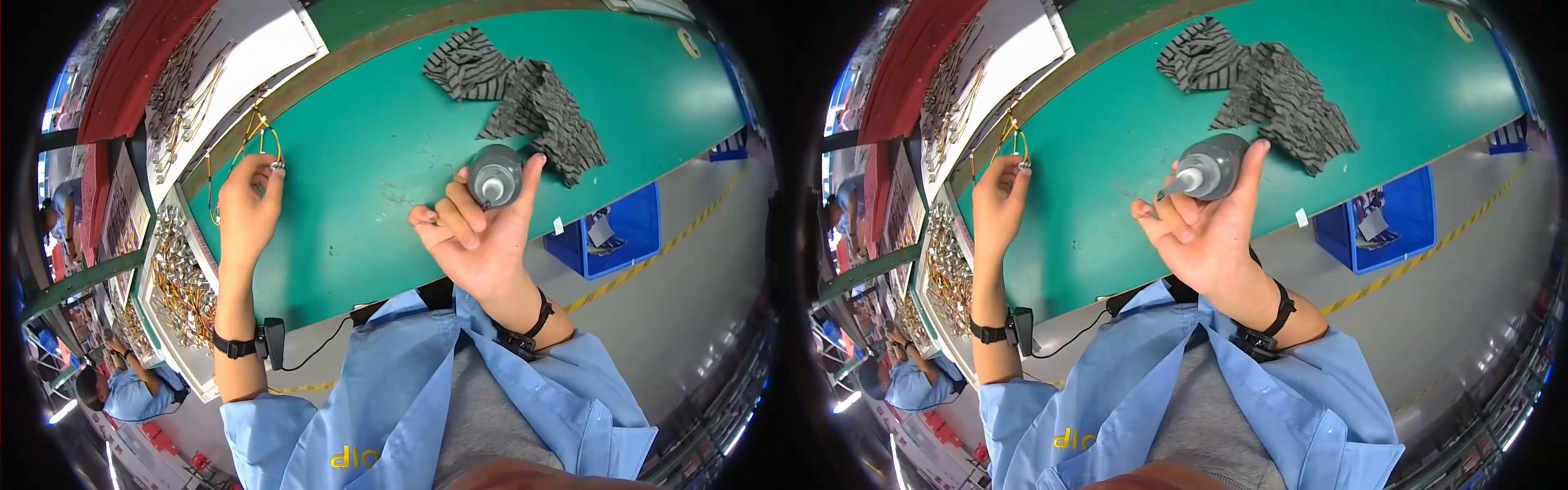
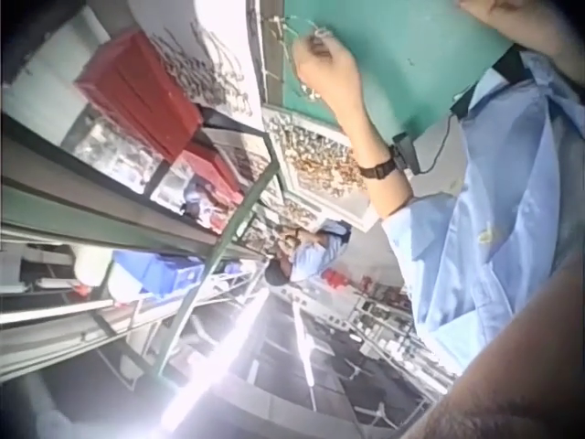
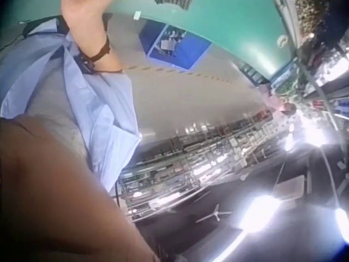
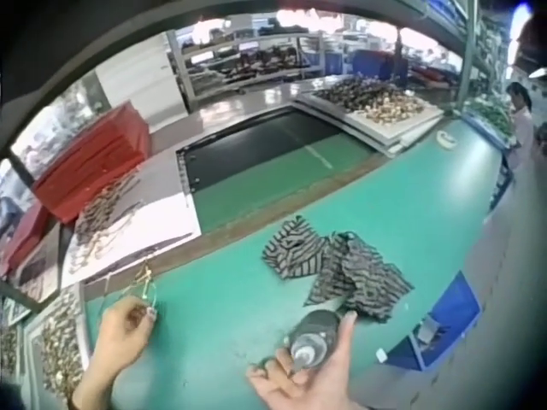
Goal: The person wipes the tip of a glue bottle with a cloth, picks up a potentiometer, and applies glue to its wire connections. They then set it down and repeat the process with another potentiometer.
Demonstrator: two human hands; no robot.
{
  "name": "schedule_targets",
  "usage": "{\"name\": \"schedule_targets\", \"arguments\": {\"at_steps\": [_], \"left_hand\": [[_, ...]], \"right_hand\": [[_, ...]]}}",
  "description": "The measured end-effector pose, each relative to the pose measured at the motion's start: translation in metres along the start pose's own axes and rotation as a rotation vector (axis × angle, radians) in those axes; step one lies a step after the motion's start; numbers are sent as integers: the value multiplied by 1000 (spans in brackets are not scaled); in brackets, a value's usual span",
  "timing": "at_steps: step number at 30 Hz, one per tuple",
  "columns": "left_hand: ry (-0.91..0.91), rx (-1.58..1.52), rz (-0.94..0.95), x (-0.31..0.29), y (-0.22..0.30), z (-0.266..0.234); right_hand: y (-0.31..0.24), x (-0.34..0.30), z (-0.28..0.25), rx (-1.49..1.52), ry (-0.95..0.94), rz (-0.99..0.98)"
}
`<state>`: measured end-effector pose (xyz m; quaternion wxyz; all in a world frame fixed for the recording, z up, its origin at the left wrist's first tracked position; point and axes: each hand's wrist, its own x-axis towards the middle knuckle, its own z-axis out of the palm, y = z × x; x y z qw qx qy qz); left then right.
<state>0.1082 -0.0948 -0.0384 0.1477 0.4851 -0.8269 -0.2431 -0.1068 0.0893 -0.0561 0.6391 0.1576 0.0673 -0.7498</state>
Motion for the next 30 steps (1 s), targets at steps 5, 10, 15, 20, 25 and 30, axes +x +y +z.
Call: {"name": "schedule_targets", "arguments": {"at_steps": [5,10,15,20,25,30], "left_hand": [[96,-640,-107,-36,24,7],[105,-844,-32,-63,60,30],[29,-766,16,-58,84,79],[-70,-754,66,-30,120,115],[-264,-1423,-93,-27,186,136],[-250,-1613,-137,-15,201,163]], "right_hand": [[1,-10,-4,3,-24,36],[3,-23,-10,-15,-36,38],[-7,-42,-20,-77,-54,-105],[-43,-62,-25,-35,4,-310],[-77,-78,-22,-96,0,-488],[-117,-79,-14,-287,80,-705]]}}
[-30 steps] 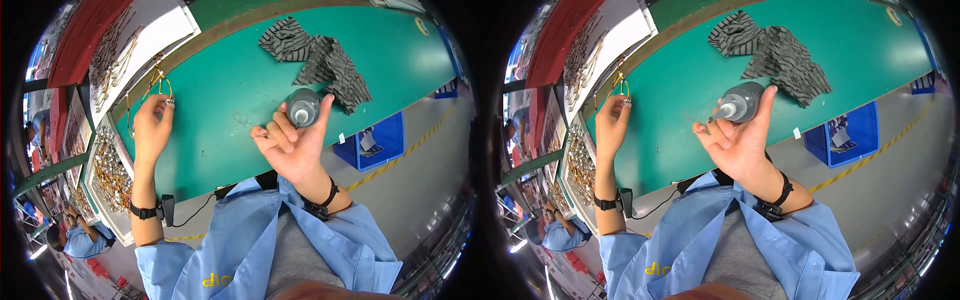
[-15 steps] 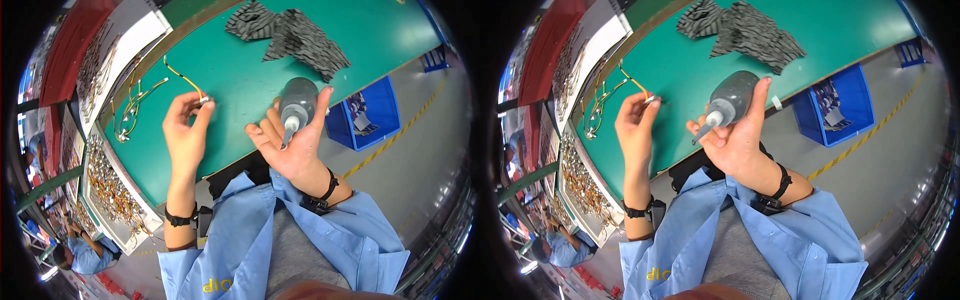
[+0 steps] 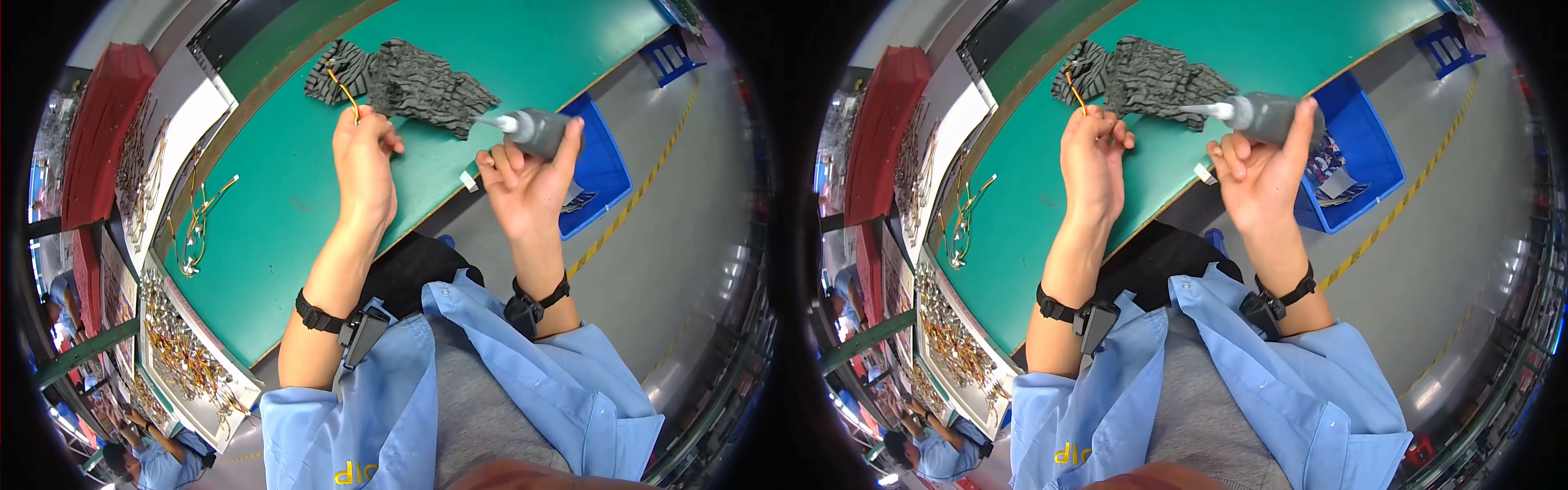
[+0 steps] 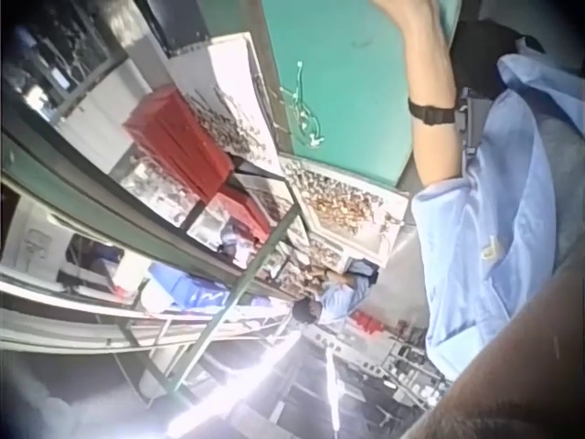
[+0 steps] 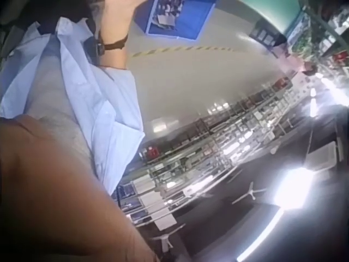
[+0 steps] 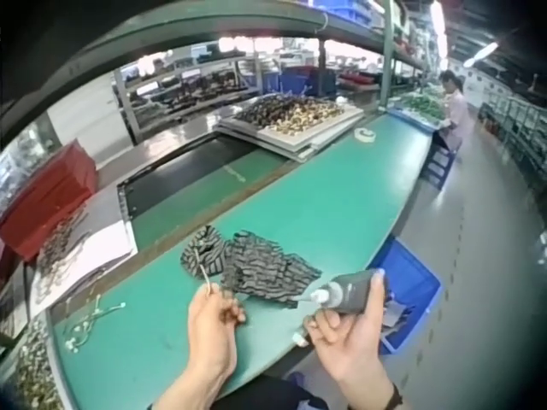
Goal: The person wipes the tip of a glue bottle with a cloth, picks up a potentiometer, and applies glue to its wire connections. They then set it down and repeat the process with another potentiometer.
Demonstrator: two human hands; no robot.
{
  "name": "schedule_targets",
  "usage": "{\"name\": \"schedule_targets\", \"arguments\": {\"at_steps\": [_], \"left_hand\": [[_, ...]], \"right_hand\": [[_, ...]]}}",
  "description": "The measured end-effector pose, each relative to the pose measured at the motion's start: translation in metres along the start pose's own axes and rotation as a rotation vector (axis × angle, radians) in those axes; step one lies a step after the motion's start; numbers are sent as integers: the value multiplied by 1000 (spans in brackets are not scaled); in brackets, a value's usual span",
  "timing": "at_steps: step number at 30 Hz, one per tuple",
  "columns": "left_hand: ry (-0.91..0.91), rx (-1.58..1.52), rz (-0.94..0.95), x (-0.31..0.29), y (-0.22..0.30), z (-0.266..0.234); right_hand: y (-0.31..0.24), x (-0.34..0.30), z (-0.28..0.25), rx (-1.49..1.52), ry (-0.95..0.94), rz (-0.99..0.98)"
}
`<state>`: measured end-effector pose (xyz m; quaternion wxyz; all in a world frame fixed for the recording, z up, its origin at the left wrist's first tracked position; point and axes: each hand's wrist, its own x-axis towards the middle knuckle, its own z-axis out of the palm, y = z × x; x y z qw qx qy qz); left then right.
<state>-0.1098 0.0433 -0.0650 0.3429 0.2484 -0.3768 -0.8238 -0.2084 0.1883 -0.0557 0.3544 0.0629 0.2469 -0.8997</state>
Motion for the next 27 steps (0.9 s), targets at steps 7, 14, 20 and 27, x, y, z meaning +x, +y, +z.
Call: {"name": "schedule_targets", "arguments": {"at_steps": [7,14,20,27], "left_hand": [[40,720,134,12,-4,22],[10,227,64,-10,5,28],[-40,-192,-57,-23,22,30],[-57,71,151,-29,15,18]], "right_hand": [[-19,24,-6,-352,39,-144],[1,24,-5,-478,-21,-271],[11,20,-5,-414,-41,-244],[26,6,1,-461,-73,-359]]}}
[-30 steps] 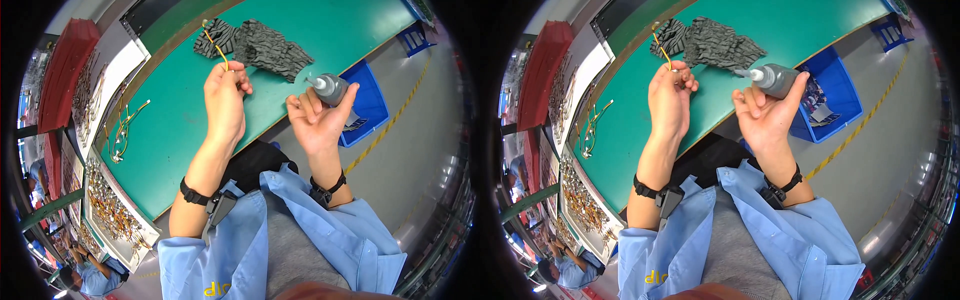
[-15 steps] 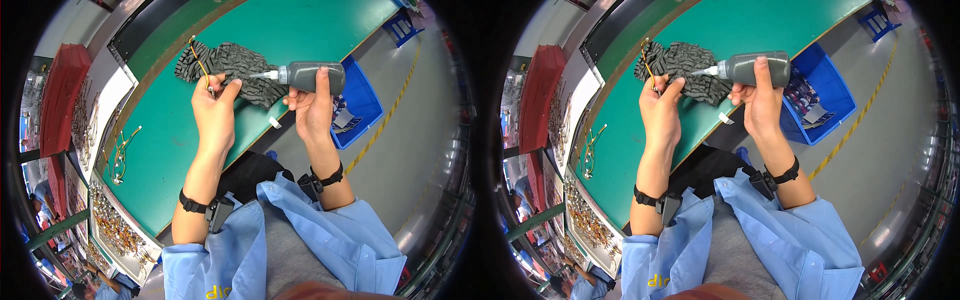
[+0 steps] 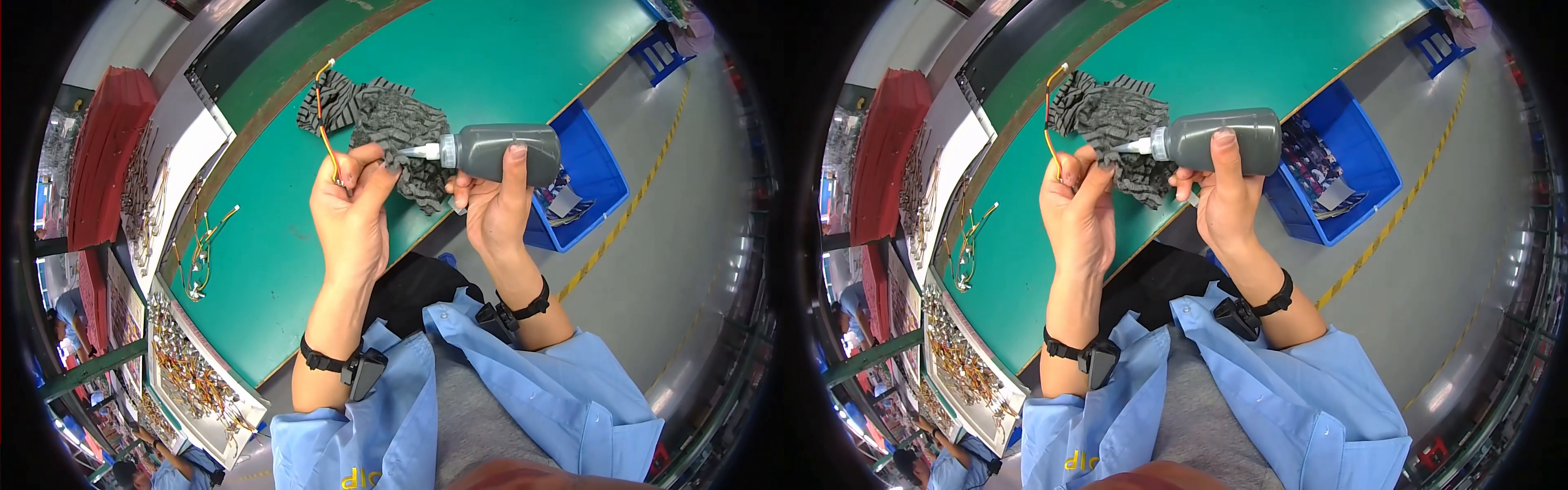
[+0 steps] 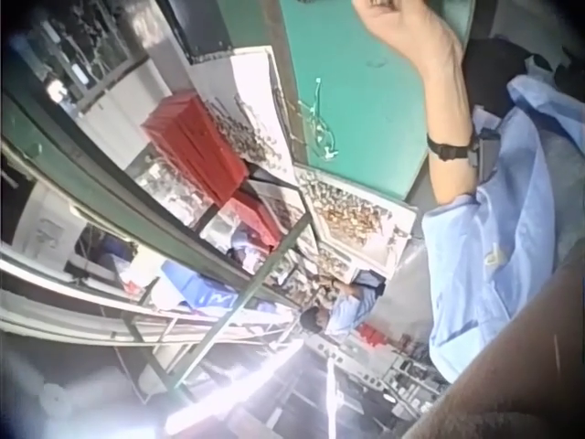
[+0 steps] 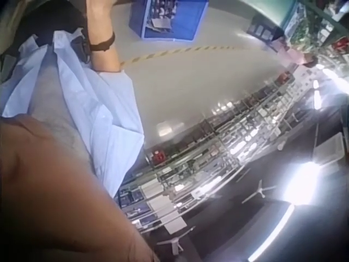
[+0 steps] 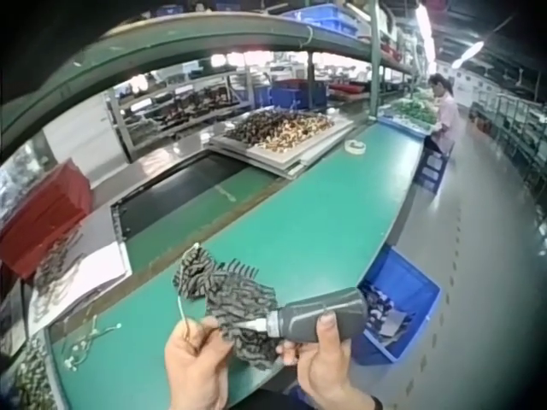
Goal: The person wipes the tip of a glue bottle with a cloth, picks up a potentiometer, and applies glue to its wire connections. They then set it down and repeat the process with another potentiometer.
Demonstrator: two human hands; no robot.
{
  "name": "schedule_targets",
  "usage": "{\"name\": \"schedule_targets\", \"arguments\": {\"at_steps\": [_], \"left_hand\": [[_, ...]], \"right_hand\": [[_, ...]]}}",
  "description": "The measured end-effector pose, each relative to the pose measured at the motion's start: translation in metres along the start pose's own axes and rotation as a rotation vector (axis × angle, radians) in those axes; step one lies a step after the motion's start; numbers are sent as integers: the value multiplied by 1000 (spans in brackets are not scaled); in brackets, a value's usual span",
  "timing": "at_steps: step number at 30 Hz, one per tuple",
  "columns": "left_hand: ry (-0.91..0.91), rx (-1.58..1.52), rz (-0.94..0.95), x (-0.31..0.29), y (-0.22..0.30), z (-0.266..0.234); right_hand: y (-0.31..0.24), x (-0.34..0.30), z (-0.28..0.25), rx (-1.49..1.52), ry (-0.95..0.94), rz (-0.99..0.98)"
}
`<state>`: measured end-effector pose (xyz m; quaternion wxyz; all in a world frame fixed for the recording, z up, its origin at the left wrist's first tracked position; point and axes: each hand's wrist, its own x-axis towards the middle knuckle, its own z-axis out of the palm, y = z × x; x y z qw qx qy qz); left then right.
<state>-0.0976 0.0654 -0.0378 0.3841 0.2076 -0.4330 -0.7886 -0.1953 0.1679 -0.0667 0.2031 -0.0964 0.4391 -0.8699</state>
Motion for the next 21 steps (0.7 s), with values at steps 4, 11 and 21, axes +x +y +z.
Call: {"name": "schedule_targets", "arguments": {"at_steps": [4,11,21], "left_hand": [[-14,168,76,-5,18,-12],[-158,57,40,-12,29,-43],[6,90,150,8,21,-50]], "right_hand": [[-1,-3,3,113,-86,148],[-11,-6,17,215,-149,562],[-24,-15,18,286,-70,490]]}}
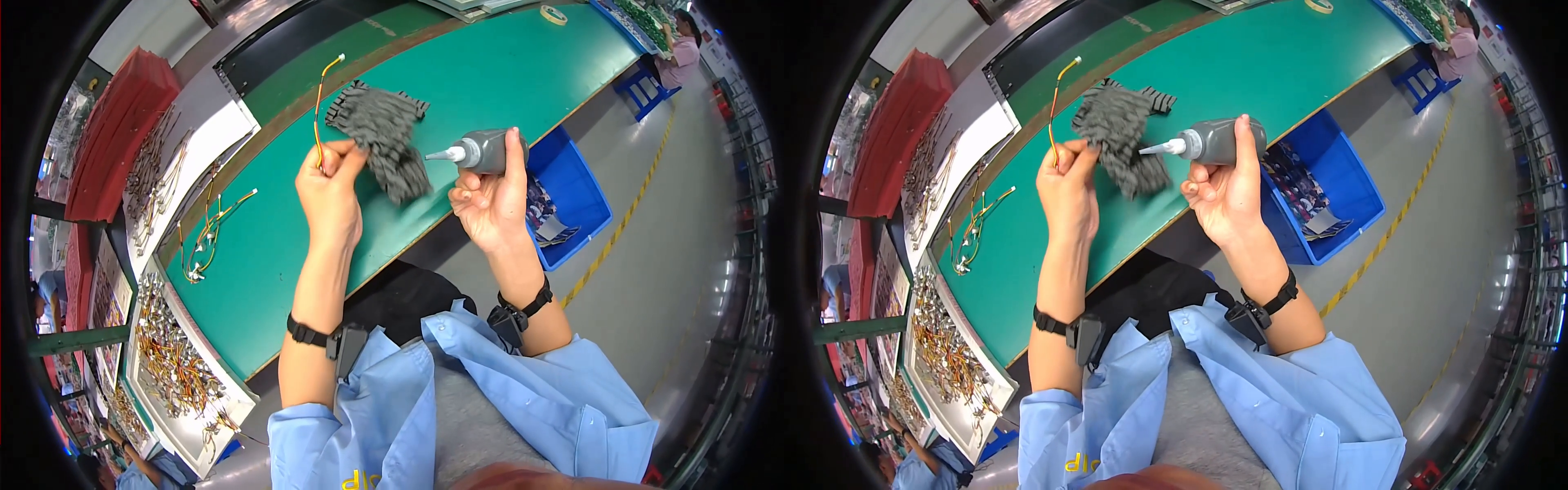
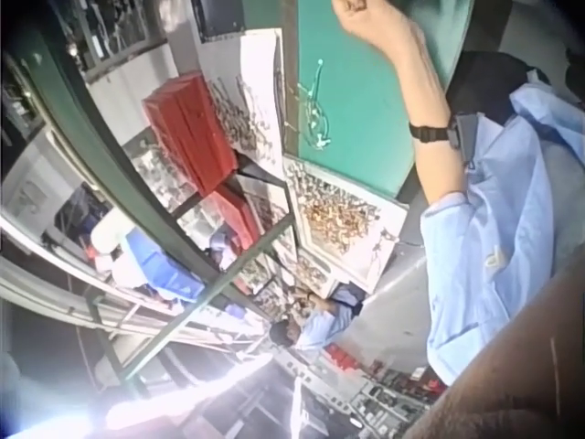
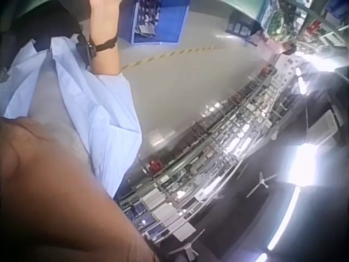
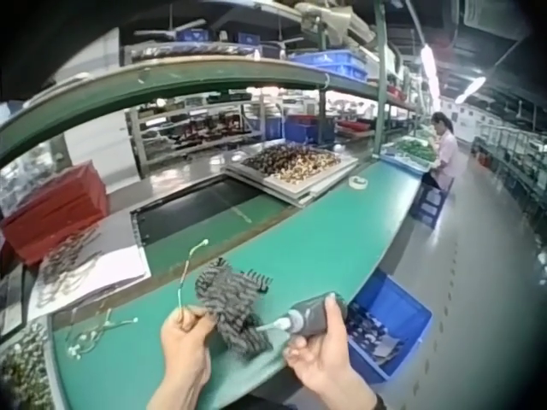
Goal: The person wipes the tip of a glue bottle with a cloth, picks up a potentiometer, and applies glue to its wire connections. They then set it down and repeat the process with another potentiometer.
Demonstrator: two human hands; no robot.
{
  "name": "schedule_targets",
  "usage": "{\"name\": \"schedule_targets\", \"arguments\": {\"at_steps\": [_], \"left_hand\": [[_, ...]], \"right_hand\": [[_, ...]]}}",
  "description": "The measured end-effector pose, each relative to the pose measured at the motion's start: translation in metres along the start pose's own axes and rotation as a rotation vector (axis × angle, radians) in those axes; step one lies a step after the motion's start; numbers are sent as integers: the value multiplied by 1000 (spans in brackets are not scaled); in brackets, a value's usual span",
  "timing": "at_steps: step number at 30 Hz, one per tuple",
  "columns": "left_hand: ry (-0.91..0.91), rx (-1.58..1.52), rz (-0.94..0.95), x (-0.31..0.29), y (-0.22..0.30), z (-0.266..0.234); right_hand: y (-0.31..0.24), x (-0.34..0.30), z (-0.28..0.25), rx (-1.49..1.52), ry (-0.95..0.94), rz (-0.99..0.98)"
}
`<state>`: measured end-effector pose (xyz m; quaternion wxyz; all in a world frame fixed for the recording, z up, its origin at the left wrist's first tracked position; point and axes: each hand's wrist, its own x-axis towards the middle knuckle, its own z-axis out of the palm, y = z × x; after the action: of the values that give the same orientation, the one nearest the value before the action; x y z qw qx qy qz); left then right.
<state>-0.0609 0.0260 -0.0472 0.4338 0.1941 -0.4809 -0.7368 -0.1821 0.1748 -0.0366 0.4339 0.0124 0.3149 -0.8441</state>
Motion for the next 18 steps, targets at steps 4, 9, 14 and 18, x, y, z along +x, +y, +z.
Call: {"name": "schedule_targets", "arguments": {"at_steps": [4,9,14,18], "left_hand": [[134,411,-1,10,-5,-6],[124,736,231,-20,16,-36],[-20,257,-30,-76,41,-47],[-65,138,68,-101,38,-55]], "right_hand": [[7,-14,8,69,-74,80],[24,-23,12,173,-115,251],[49,-27,13,248,-175,440],[67,-31,13,212,-139,462]]}}
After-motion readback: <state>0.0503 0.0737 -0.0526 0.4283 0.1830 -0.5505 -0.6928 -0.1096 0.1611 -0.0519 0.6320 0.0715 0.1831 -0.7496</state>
